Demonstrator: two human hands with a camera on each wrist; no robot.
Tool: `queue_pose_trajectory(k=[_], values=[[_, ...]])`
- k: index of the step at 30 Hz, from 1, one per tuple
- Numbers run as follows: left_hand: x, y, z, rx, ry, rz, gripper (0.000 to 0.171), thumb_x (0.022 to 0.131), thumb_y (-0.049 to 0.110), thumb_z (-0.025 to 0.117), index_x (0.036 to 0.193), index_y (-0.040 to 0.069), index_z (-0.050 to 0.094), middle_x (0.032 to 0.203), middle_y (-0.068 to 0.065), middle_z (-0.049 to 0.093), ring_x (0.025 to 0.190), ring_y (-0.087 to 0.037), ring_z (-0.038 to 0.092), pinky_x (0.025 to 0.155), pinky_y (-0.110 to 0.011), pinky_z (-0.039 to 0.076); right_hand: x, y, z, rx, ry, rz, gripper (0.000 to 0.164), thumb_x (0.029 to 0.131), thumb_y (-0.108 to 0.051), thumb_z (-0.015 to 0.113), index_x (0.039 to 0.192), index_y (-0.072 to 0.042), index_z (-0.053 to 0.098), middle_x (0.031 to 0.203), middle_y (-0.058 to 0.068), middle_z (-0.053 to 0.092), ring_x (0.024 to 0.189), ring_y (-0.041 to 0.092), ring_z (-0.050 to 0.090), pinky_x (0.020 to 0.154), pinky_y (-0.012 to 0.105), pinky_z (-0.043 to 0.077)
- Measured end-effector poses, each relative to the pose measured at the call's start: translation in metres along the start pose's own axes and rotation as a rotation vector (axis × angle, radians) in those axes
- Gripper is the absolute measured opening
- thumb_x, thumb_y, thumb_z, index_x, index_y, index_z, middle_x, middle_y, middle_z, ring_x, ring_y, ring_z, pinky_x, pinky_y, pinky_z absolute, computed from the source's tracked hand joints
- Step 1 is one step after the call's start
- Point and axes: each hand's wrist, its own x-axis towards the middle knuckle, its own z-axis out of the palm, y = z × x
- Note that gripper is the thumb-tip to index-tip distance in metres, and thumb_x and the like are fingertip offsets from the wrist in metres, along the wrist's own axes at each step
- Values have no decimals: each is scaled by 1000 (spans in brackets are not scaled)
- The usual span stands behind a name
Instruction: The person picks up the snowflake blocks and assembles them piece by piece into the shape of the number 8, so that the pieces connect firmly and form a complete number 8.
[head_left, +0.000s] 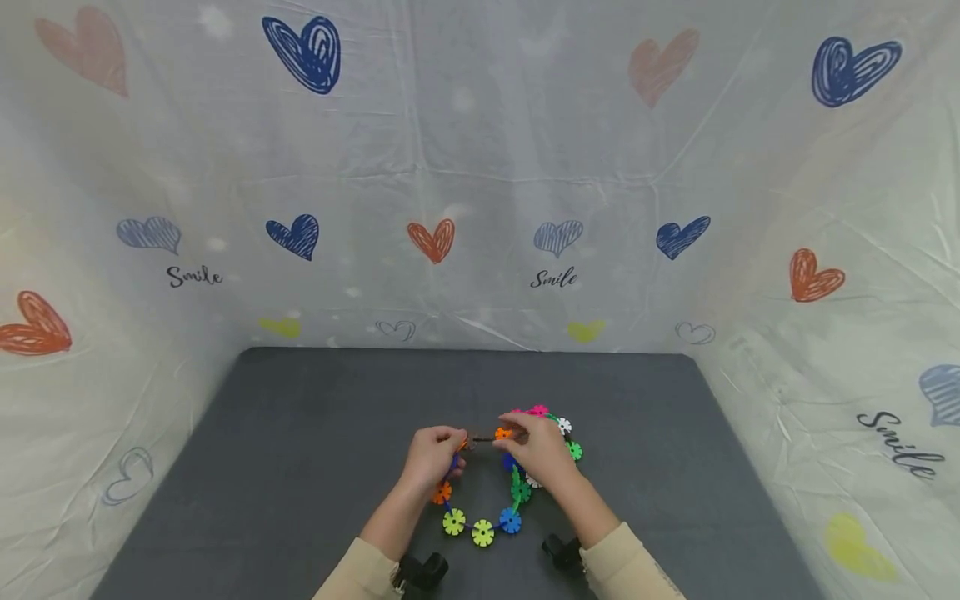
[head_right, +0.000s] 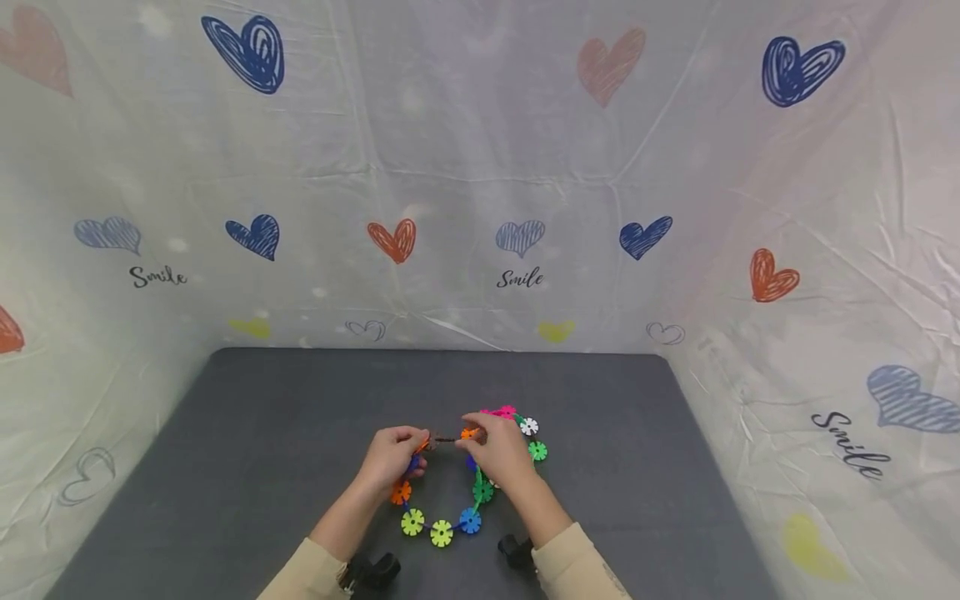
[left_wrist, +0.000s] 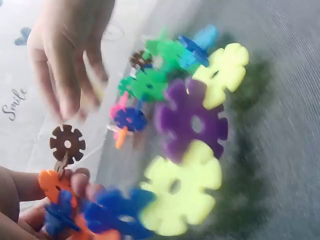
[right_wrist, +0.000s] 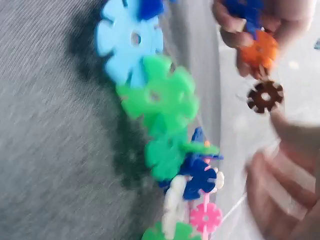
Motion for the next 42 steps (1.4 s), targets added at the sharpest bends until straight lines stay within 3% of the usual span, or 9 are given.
queue_pose_trajectory(k=[4,8,11,16,20,24,34,42], values=[[5,-5,1,25,-6,37,27,103,17,58,124,3,68,102,-16,68,73,-26,65,63,-36,55,-8,3,4,-302,-73,156,43,79,-48,84,100,-12,72,81,-2,68,70,15,62,64,35,52],[10,-8,1,130,-88,133,32,99,19,65,129,9,66,103,-14,67,79,-28,63,66,-36,51,-16,3,15,-443,-150,178,47,76,-48,86,102,-10,75,86,5,72,76,25,66,69,44,51],[12,-11,1,269,-124,239,32,94,20,73,125,12,69,105,-9,68,80,-22,60,66,-34,49,-18,5,19,-470,-131,150,43,78,-39,87,108,-11,76,99,7,75,89,28,70,78,49,52],[12,-16,5,523,-8,364,22,90,21,78,110,20,73,93,3,71,68,-11,55,60,-30,47,-16,7,16,-468,-102,76,38,79,-34,87,108,-12,78,104,6,76,96,28,70,86,51,52],[9,-17,6,659,24,443,18,89,23,79,107,23,76,88,7,68,68,-7,53,62,-27,46,-16,7,14,-410,-105,32,35,80,-29,87,109,-13,78,107,8,75,104,30,68,97,58,47],[5,-16,8,743,32,491,10,89,27,79,99,27,81,90,9,61,70,-6,50,62,-25,43,-17,8,12,-382,-119,-15,33,80,-28,86,109,-14,78,106,7,75,103,29,67,94,55,47],[4,-21,12,791,105,560,4,83,22,84,86,24,84,90,9,70,79,-11,63,72,-32,54,-15,10,10,-360,-167,-162,33,83,-29,84,111,-14,78,102,0,73,98,21,65,86,45,47],[2,-22,14,693,156,492,5,81,18,85,84,21,83,85,5,77,82,-16,71,75,-40,57,-15,13,9,-327,-122,-217,33,82,-29,85,110,-14,77,101,-1,73,98,20,65,90,47,48]])
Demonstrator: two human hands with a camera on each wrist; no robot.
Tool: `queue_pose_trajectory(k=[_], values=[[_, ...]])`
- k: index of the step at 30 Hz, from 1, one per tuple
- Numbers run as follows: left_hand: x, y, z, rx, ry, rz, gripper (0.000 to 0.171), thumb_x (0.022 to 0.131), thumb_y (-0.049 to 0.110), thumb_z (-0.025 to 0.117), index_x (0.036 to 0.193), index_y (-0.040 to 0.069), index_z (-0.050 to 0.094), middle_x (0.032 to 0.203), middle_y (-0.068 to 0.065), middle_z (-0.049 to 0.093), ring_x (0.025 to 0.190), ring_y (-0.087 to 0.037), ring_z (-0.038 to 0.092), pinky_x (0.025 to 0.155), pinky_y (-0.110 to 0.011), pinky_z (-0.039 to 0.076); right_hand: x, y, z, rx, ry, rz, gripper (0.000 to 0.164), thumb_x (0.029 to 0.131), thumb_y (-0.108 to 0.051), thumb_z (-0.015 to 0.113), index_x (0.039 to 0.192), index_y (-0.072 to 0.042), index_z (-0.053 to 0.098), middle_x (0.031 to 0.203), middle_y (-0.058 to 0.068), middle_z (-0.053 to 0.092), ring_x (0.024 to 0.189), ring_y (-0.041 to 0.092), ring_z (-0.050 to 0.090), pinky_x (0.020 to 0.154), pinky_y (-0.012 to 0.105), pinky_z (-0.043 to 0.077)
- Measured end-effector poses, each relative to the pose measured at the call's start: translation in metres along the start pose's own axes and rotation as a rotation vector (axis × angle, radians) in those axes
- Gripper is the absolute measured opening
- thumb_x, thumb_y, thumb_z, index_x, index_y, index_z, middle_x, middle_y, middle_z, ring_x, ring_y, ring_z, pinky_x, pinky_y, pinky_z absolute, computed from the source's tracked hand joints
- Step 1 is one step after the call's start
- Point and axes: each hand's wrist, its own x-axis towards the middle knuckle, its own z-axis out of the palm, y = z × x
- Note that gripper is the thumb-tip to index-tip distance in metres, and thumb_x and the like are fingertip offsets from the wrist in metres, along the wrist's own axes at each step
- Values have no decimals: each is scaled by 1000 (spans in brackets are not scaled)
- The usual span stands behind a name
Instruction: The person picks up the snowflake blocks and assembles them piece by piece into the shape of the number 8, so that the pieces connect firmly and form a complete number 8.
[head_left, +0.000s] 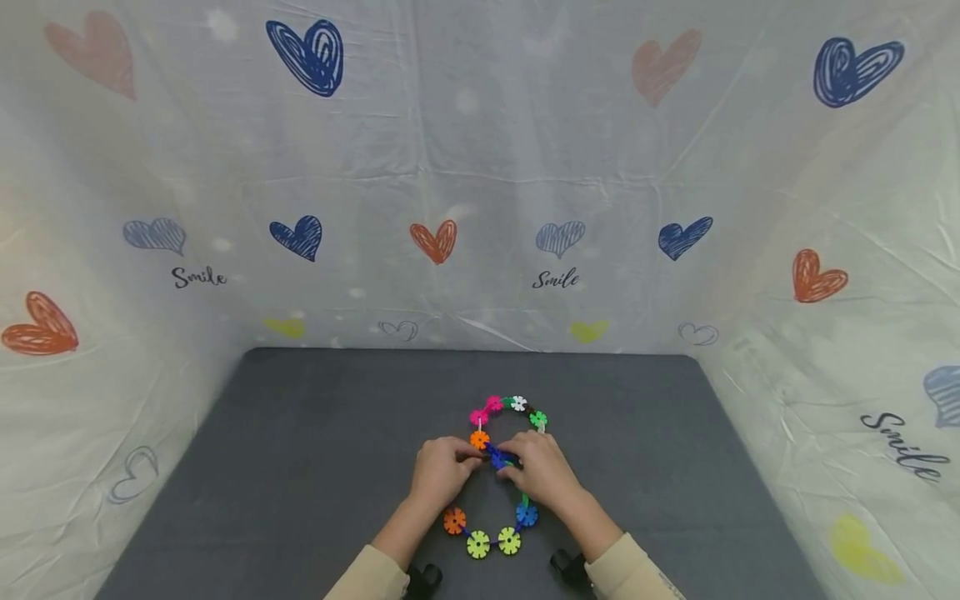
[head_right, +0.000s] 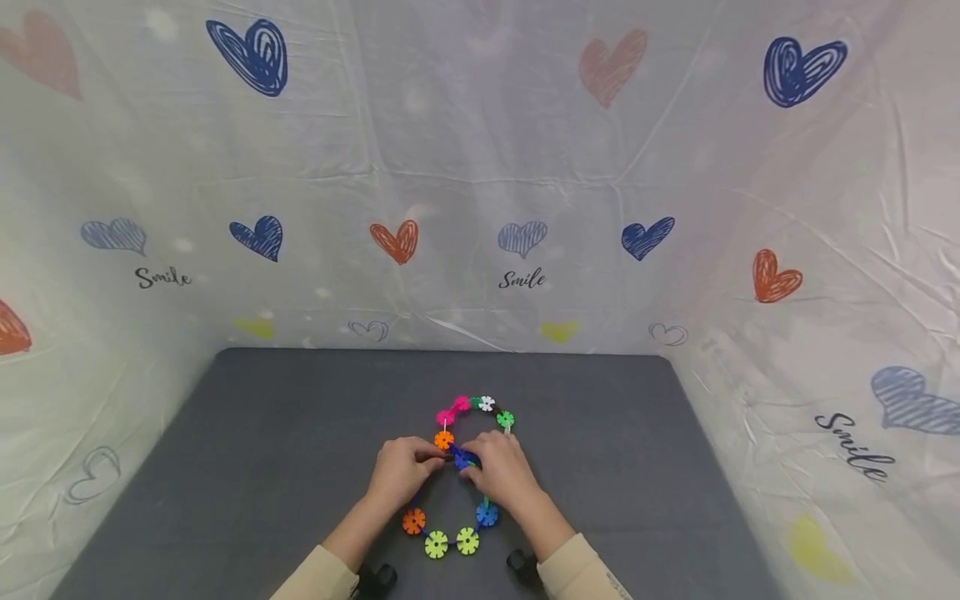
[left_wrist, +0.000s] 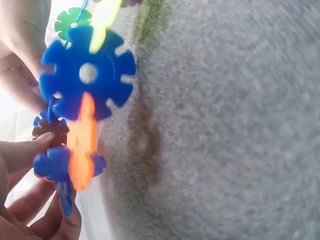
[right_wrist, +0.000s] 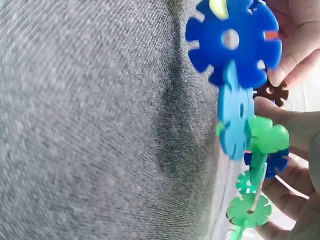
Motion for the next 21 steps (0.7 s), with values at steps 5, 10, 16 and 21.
queue_pose_trajectory(k=[5,10,16,21], values=[[0,4,-1,-8,50,-17,5,80,17,85,83,21,83,84,5,76,81,-17,71,74,-40,57,-1,1,2,-78,104,-61,34,79,-30,87,109,-16,78,99,-3,73,95,18,64,91,46,49],[1,6,-1,-9,85,-19,4,80,18,86,81,21,83,83,6,74,78,-15,70,72,-37,57,0,3,4,-102,168,-116,34,77,-28,89,108,-18,78,98,-6,73,96,15,64,96,44,48],[0,7,-2,27,70,18,4,80,19,86,83,21,83,86,7,72,78,-13,68,71,-34,56,0,5,4,-79,165,-116,34,77,-28,89,108,-19,78,98,-6,73,97,15,64,96,45,48],[-2,9,-3,29,65,-4,5,80,20,86,84,20,83,86,7,73,78,-13,68,70,-35,56,-2,5,6,-62,167,-98,35,78,-28,88,110,-19,78,100,-6,73,98,16,65,96,46,48]])
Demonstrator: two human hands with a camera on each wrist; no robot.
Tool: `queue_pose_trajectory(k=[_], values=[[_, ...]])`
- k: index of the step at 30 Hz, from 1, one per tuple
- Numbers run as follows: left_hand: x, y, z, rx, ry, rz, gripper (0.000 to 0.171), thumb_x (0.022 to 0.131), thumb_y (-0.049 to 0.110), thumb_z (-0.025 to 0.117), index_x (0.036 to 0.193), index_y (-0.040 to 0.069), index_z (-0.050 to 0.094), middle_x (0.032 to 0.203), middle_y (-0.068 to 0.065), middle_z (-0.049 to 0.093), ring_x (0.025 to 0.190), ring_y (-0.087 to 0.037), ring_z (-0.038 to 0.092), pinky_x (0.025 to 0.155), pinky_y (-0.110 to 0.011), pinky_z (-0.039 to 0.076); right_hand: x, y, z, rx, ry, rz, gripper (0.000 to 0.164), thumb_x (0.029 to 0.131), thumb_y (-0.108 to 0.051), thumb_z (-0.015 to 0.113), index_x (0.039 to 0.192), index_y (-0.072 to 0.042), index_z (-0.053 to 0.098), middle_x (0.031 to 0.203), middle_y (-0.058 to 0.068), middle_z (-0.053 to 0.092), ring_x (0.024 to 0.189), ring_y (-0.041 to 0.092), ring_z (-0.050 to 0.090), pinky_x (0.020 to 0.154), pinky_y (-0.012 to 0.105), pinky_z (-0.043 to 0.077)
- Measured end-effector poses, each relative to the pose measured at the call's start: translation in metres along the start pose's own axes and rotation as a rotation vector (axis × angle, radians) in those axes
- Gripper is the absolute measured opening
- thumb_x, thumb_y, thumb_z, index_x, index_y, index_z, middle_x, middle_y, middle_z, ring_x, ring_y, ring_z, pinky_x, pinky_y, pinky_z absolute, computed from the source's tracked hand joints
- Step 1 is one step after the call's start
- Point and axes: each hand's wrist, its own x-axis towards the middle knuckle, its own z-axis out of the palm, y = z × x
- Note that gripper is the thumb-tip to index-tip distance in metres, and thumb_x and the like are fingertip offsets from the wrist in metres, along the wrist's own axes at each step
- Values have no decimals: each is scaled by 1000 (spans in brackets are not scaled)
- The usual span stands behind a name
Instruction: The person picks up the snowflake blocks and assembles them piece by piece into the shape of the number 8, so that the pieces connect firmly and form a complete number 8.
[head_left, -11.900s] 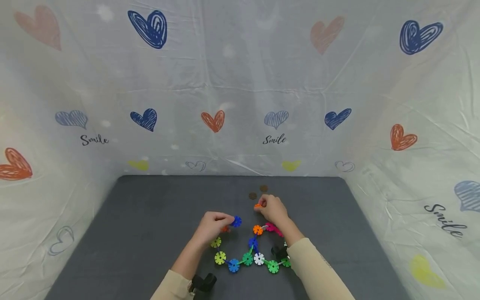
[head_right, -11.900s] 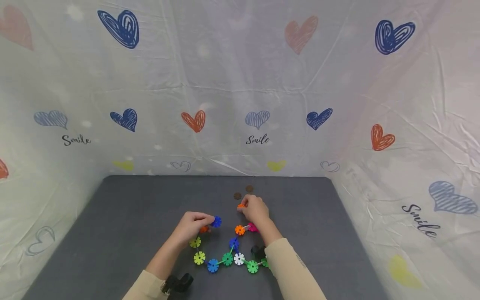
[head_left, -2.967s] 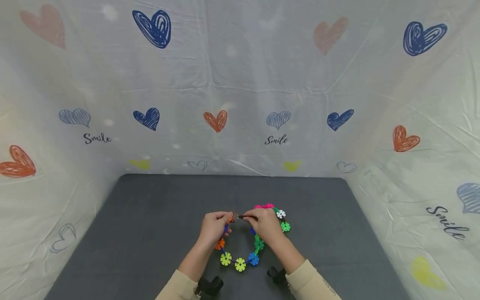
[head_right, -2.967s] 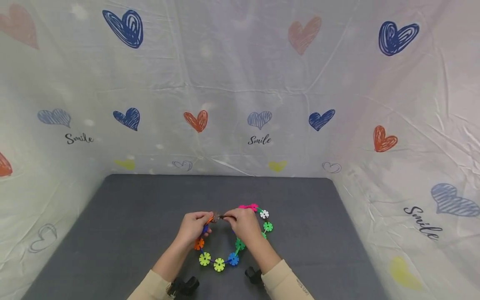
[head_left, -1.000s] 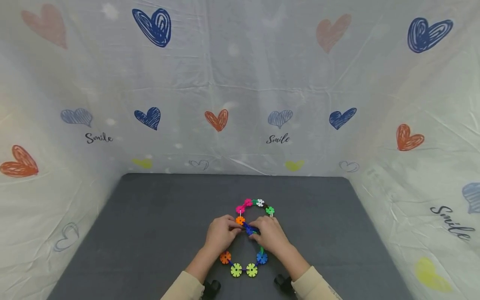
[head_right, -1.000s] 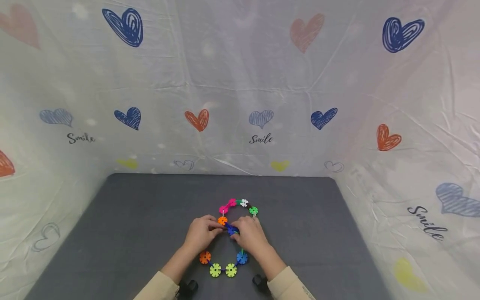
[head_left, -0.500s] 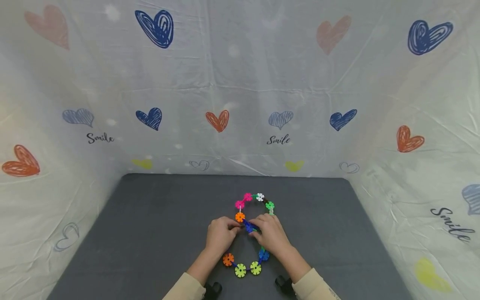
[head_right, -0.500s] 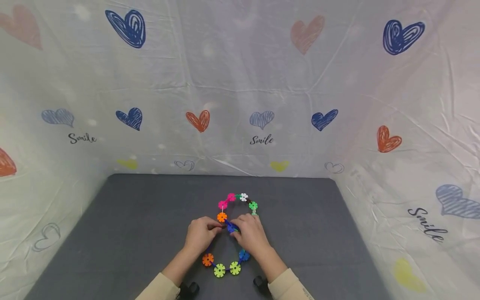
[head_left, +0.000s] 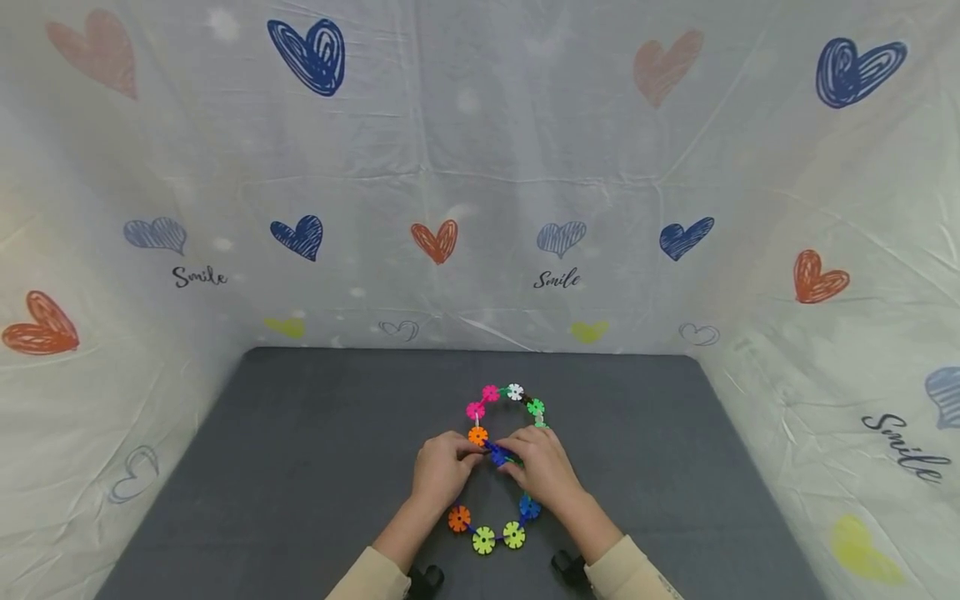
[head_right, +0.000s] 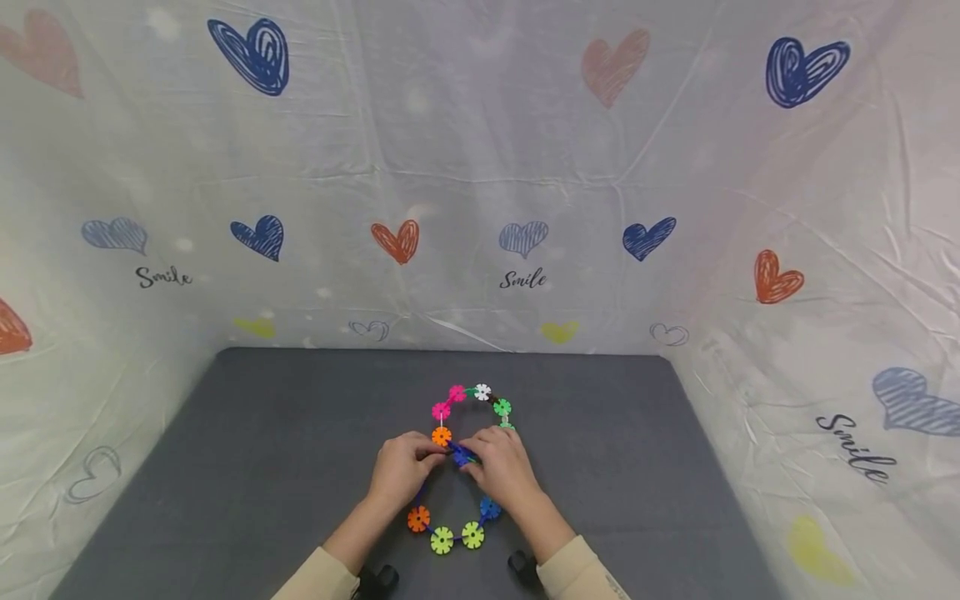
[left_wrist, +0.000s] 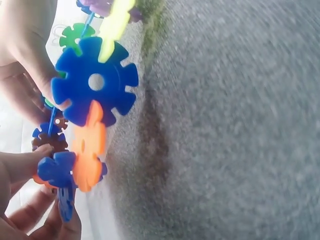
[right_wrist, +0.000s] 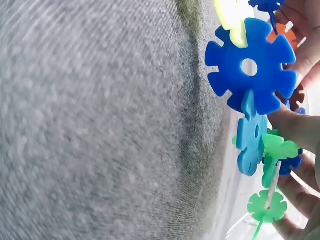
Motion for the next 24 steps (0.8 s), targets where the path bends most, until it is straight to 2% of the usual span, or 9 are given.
queue_pose_trajectory(k=[4,7,13,19,24], values=[[-1,1,-1,-11,10,-34,5,80,21,86,84,19,83,86,7,72,76,-13,68,68,-34,55,-1,0,2,-18,11,28,35,77,-30,88,109,-20,78,99,-6,73,98,17,66,94,45,49],[-2,0,-2,-12,21,-35,4,81,22,86,82,19,83,84,8,72,75,-13,67,67,-33,55,0,0,2,-36,22,35,35,76,-31,89,108,-20,78,98,-6,73,97,17,66,94,45,49],[-1,-3,-2,-16,0,7,6,80,22,86,84,18,83,85,7,72,76,-12,68,67,-33,55,2,-1,2,-51,21,-10,35,76,-29,89,108,-19,78,98,-7,73,97,15,65,96,45,49],[-1,-3,-1,2,3,35,4,81,20,85,84,22,83,89,9,72,80,-12,68,70,-33,56,1,1,0,31,-7,19,35,78,-29,88,110,-19,78,100,-6,73,97,16,65,90,44,49],[-2,-1,-2,-29,-16,16,6,82,23,84,86,19,83,87,10,73,79,-11,68,69,-32,56,-3,3,-1,115,-1,46,35,79,-28,87,110,-18,78,100,-4,73,95,17,66,86,44,49]])
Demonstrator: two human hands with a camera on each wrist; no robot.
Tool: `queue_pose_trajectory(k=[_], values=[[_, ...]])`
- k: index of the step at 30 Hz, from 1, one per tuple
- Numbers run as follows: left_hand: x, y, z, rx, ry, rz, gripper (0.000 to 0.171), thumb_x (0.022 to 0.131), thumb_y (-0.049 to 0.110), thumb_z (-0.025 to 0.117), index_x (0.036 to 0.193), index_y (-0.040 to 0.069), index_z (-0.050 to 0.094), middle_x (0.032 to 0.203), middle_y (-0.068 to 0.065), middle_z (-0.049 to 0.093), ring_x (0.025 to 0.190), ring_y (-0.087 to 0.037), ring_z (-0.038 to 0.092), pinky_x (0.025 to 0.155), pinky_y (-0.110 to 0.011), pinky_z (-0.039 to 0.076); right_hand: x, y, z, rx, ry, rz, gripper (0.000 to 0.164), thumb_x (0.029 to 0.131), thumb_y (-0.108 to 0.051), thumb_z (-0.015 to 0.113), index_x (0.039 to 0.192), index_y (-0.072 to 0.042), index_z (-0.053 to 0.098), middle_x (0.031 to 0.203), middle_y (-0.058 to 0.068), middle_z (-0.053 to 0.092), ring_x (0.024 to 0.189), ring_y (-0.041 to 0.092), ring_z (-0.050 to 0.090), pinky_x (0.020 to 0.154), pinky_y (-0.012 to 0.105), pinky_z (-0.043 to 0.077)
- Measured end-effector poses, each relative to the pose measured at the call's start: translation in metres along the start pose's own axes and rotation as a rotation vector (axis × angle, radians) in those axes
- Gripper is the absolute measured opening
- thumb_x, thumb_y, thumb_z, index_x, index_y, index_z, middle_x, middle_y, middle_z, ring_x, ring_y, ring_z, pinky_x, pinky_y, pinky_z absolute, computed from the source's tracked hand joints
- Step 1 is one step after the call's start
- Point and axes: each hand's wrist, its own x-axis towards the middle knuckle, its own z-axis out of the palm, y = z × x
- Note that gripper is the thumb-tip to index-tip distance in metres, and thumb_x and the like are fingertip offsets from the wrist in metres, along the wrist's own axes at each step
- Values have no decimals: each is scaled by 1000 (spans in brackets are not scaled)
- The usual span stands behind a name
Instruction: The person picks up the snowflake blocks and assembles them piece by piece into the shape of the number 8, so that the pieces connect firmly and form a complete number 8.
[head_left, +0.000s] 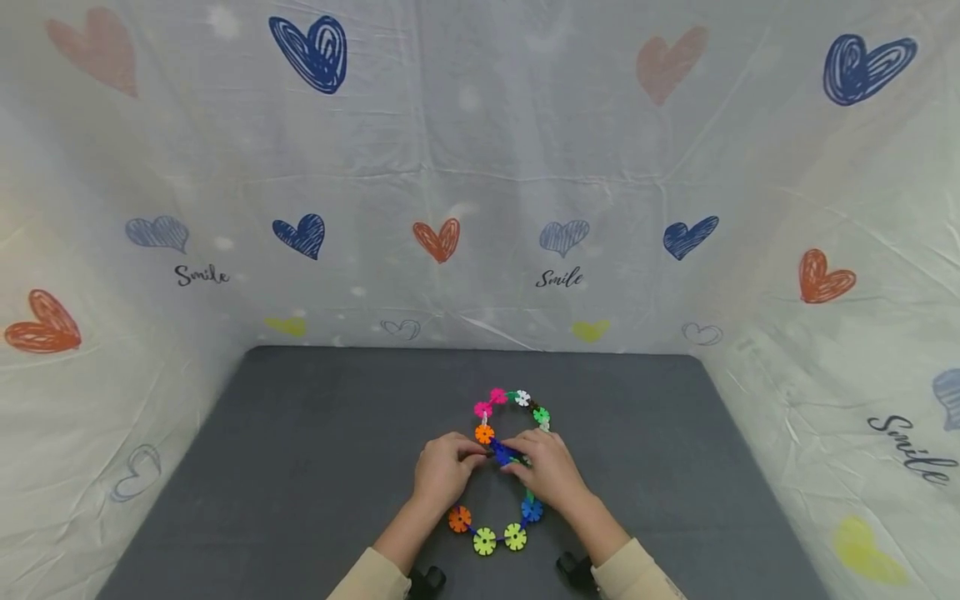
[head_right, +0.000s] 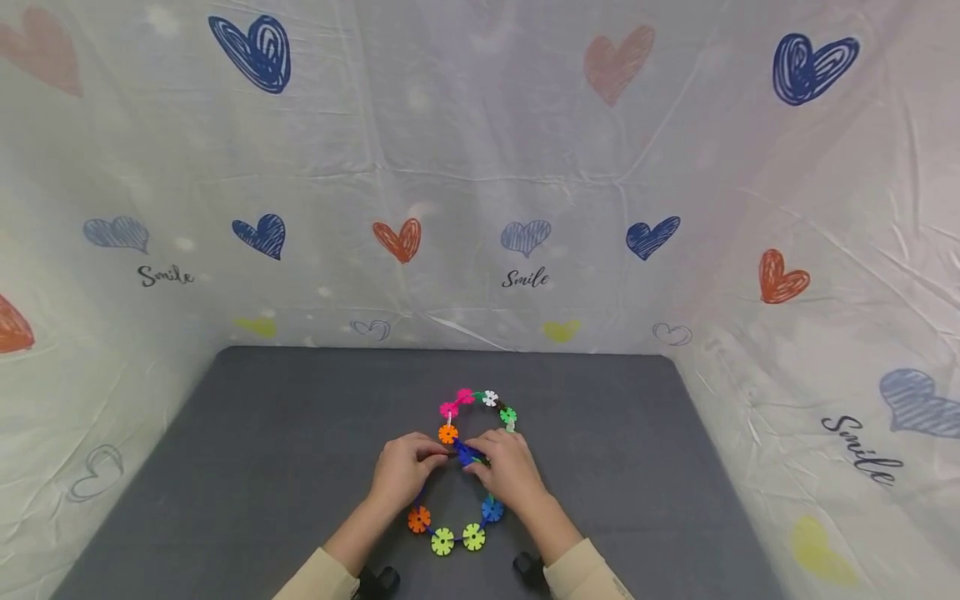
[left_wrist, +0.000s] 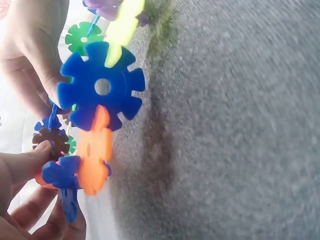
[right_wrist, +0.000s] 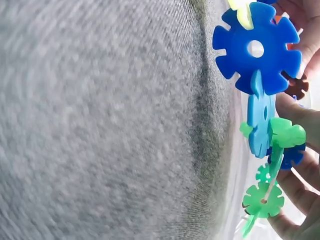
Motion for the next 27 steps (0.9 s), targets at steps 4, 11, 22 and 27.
queue_pose_trajectory(k=[4,11,22,27], values=[[0,2,-2,-15,-3,0,5,84,23,83,86,18,83,87,9,73,79,-11,69,69,-30,55,0,0,-1,6,8,-15,35,80,-29,86,111,-18,78,100,-4,73,95,17,66,87,45,50],[2,6,-3,15,-4,13,4,83,22,83,86,20,83,88,10,73,78,-11,67,68,-30,55,1,3,-4,-4,10,-20,36,79,-31,86,111,-18,78,100,-5,73,95,16,65,88,46,50],[6,-1,-2,-287,-125,-155,8,87,22,80,86,14,82,85,2,75,71,-8,65,62,-26,54,2,4,-7,33,1,-34,35,81,-30,85,113,-17,78,99,-5,72,93,14,64,88,44,50],[2,3,3,-102,-28,23,11,88,25,80,85,15,82,89,7,73,77,-10,67,67,-27,55,5,3,-9,-24,-4,-101,33,79,-28,87,109,-16,78,96,-5,70,91,15,62,88,43,50]])
